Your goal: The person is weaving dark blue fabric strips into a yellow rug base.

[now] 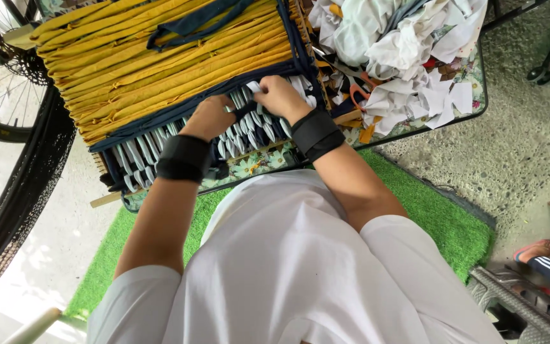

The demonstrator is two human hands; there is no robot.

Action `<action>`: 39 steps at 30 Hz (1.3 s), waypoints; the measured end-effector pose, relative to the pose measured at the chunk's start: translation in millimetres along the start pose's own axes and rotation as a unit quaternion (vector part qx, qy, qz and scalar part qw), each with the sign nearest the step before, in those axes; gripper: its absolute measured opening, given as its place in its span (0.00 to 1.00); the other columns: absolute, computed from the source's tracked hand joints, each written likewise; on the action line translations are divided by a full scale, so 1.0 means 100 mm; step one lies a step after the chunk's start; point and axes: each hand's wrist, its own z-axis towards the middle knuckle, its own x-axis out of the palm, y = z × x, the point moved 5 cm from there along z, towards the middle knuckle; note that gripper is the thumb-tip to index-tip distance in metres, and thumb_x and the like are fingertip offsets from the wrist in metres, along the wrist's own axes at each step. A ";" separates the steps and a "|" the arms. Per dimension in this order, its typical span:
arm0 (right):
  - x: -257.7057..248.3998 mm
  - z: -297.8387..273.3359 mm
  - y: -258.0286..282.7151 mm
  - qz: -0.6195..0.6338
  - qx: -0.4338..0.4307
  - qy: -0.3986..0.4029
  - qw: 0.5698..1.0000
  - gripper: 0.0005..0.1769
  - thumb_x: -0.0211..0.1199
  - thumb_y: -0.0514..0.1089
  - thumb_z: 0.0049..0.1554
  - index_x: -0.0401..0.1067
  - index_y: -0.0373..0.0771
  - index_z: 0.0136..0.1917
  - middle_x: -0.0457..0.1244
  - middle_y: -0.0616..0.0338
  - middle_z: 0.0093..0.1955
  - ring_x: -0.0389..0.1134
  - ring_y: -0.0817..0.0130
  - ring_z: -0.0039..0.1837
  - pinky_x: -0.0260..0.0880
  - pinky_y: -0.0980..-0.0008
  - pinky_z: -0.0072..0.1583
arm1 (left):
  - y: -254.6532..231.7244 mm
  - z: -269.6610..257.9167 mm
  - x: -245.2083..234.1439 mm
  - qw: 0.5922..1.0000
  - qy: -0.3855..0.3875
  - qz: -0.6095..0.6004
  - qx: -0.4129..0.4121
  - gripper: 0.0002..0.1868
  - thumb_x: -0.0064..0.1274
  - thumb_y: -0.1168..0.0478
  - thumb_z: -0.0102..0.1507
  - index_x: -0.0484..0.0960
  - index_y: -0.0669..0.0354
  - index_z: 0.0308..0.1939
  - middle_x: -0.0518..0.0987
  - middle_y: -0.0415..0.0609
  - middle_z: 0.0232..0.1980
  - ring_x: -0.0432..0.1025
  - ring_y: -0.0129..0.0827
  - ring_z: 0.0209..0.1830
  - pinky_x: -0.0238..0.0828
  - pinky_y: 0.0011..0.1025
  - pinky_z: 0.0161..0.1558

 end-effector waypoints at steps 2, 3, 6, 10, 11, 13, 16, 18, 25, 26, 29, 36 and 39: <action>-0.06 0.01 -0.02 -0.005 0.023 0.023 0.999 0.16 0.69 0.51 0.54 0.74 0.35 0.38 0.68 0.50 0.35 0.69 0.53 0.38 0.68 0.55 0.43 | 0.09 -0.33 -0.29 0.994 0.058 0.054 -0.076 0.14 0.53 0.58 0.59 0.86 0.58 0.45 0.83 0.62 0.44 0.77 0.55 0.46 0.73 0.46 0.49; -0.08 0.02 -0.05 -0.009 0.045 0.048 0.998 0.17 0.69 0.52 0.53 0.73 0.35 0.38 0.68 0.49 0.35 0.71 0.52 0.39 0.68 0.54 0.44 | 0.18 -0.50 -0.42 0.976 0.114 0.108 -0.152 0.16 0.46 0.56 0.64 0.86 0.56 0.46 0.84 0.60 0.46 0.77 0.56 0.48 0.73 0.47 0.51; -0.19 -0.04 0.13 -0.047 0.069 0.054 0.995 0.15 0.69 0.54 0.50 0.76 0.41 0.38 0.69 0.52 0.38 0.71 0.53 0.43 0.68 0.55 0.46 | 0.04 -1.31 -1.33 0.938 0.089 0.090 -0.322 0.15 0.43 0.57 0.64 0.86 0.52 0.44 0.84 0.57 0.38 0.80 0.50 0.42 0.73 0.45 0.46; -0.10 0.02 0.14 -0.082 0.071 0.084 0.991 0.18 0.68 0.56 0.53 0.73 0.38 0.39 0.69 0.49 0.39 0.71 0.52 0.45 0.69 0.54 0.49 | 1.17 -2.14 -1.67 0.922 0.001 0.149 -0.359 0.16 0.45 0.53 0.66 0.88 0.47 0.48 0.84 0.54 0.43 0.78 0.49 0.45 0.72 0.45 0.48; -0.05 0.05 0.13 -0.093 0.060 0.091 0.990 0.17 0.68 0.54 0.54 0.73 0.38 0.40 0.69 0.48 0.40 0.70 0.51 0.45 0.69 0.54 0.49 | 1.33 -2.32 -1.76 0.901 -0.007 0.155 -0.404 0.17 0.44 0.53 0.67 0.89 0.43 0.50 0.85 0.53 0.45 0.79 0.49 0.45 0.72 0.45 0.48; 0.02 0.10 0.06 -0.105 0.052 0.097 0.988 0.16 0.68 0.52 0.55 0.72 0.37 0.41 0.68 0.47 0.41 0.70 0.49 0.45 0.70 0.53 0.50 | 1.53 -2.56 -1.85 0.880 -0.014 0.161 -0.446 0.19 0.43 0.53 0.67 0.90 0.40 0.52 0.85 0.52 0.46 0.79 0.48 0.45 0.72 0.45 0.47; 0.14 0.11 0.04 -0.047 -0.049 0.096 0.993 0.15 0.70 0.46 0.47 0.70 0.38 0.44 0.69 0.50 0.42 0.71 0.51 0.45 0.71 0.53 0.48 | 1.65 -2.72 -1.82 0.874 0.002 0.163 -0.457 0.20 0.43 0.54 0.66 0.89 0.39 0.53 0.85 0.51 0.44 0.79 0.47 0.43 0.73 0.45 0.45; 0.12 0.08 0.05 -0.126 -0.099 0.035 0.986 0.16 0.73 0.44 0.45 0.76 0.40 0.48 0.68 0.49 0.44 0.69 0.46 0.45 0.69 0.50 0.45 | 1.64 -2.73 -1.76 0.872 0.011 0.130 -0.472 0.20 0.42 0.54 0.66 0.89 0.41 0.53 0.86 0.53 0.41 0.79 0.46 0.42 0.73 0.45 0.44; 0.23 -0.15 0.15 -0.330 0.117 0.125 0.928 0.08 0.65 0.47 0.63 0.81 0.43 0.45 0.69 0.55 0.41 0.70 0.52 0.45 0.71 0.53 0.49 | 1.57 -2.67 -1.80 0.886 0.018 0.130 -0.444 0.21 0.42 0.54 0.64 0.88 0.42 0.54 0.86 0.53 0.40 0.79 0.46 0.40 0.72 0.42 0.44; 0.18 -0.19 0.31 -0.291 0.059 0.059 0.953 0.09 0.69 0.49 0.60 0.77 0.42 0.47 0.69 0.59 0.40 0.71 0.58 0.43 0.71 0.56 0.47 | 1.43 -2.63 -1.86 0.898 0.007 0.104 -0.428 0.21 0.42 0.54 0.65 0.88 0.43 0.55 0.85 0.55 0.41 0.79 0.47 0.39 0.72 0.42 0.42; -0.05 -0.33 1.05 -0.191 -0.082 -0.032 0.978 0.19 0.73 0.52 0.56 0.72 0.41 0.53 0.69 0.61 0.43 0.72 0.63 0.43 0.71 0.60 0.45 | 1.00 -2.38 -1.99 0.965 -0.053 0.042 -0.253 0.16 0.44 0.59 0.66 0.85 0.53 0.53 0.82 0.58 0.42 0.77 0.49 0.40 0.72 0.42 0.43; -0.30 -0.96 2.73 0.046 -0.380 0.092 0.919 0.25 0.77 0.50 0.59 0.72 0.34 0.60 0.71 0.51 0.52 0.74 0.58 0.54 0.73 0.63 0.53 | -0.81 -1.33 -2.07 0.952 -0.179 -0.036 0.246 0.07 0.46 0.72 0.61 0.78 0.66 0.41 0.75 0.56 0.45 0.71 0.51 0.49 0.67 0.40 0.55; -0.70 -1.03 2.52 0.188 -0.177 0.095 0.961 0.09 0.62 0.41 0.65 0.73 0.35 0.56 0.69 0.60 0.40 0.72 0.74 0.41 0.75 0.71 0.45 | -1.09 -0.82 -1.82 0.913 -0.126 -0.315 0.228 0.11 0.39 0.65 0.73 0.70 0.65 0.58 0.73 0.55 0.49 0.68 0.51 0.48 0.69 0.35 0.54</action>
